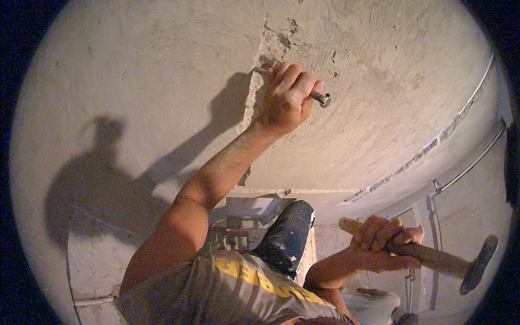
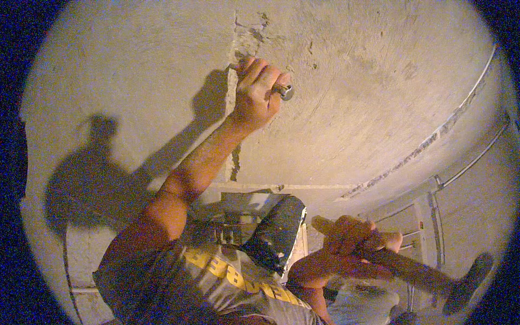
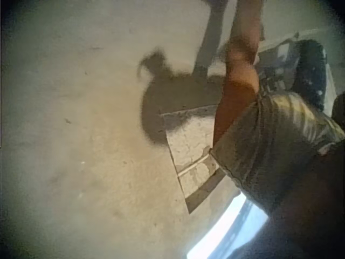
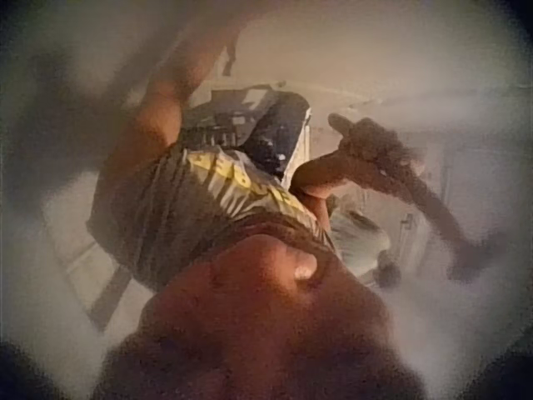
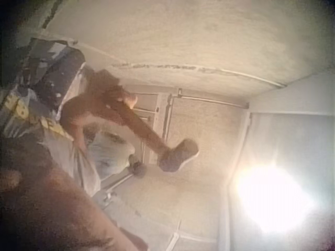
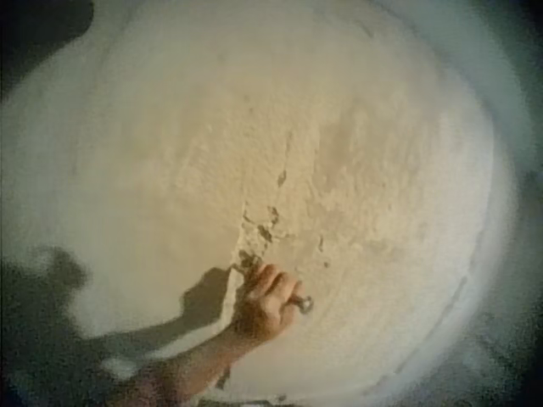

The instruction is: The person carves a vertical channel into a concrete wall using a hammer and a chisel.

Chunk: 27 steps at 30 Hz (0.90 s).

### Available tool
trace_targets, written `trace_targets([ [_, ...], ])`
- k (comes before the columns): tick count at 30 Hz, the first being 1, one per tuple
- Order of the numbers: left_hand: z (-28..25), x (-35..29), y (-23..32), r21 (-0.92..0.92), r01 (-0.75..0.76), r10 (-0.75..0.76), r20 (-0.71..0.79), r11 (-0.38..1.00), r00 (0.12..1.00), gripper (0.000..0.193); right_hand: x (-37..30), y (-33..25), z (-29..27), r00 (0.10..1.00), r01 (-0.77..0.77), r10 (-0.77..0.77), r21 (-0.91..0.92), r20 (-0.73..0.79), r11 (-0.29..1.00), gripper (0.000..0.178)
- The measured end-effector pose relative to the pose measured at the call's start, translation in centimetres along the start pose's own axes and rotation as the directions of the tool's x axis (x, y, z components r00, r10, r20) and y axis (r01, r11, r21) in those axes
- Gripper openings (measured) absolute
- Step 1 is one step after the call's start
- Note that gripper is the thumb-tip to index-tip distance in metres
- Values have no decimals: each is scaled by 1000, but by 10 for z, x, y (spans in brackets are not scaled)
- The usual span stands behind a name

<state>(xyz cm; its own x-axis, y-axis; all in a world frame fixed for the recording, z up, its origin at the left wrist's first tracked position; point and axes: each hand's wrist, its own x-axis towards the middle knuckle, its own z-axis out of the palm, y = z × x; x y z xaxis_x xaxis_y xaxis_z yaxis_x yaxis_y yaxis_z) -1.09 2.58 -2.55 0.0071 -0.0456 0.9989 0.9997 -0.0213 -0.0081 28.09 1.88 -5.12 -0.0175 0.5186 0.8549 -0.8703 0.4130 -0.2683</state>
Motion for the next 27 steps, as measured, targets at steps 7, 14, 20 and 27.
trace_targets([
  [7,10,0,10,158,16,-27,66,987,997,10,-47,89,8,773,-605,622,-443,-125,662,41],
  [14,10,-2,18,190,-16,11,27,982,1000,13,-24,27,-25,939,-320,331,118,-93,940,39],
  [20,10,2,23,162,-55,66,-61,985,996,20,-34,28,-25,978,6,75,384,-195,923,45],
  [27,11,-5,15,188,-37,48,-56,982,997,19,-52,77,-55,915,-391,398,-398,-69,830,46],
])
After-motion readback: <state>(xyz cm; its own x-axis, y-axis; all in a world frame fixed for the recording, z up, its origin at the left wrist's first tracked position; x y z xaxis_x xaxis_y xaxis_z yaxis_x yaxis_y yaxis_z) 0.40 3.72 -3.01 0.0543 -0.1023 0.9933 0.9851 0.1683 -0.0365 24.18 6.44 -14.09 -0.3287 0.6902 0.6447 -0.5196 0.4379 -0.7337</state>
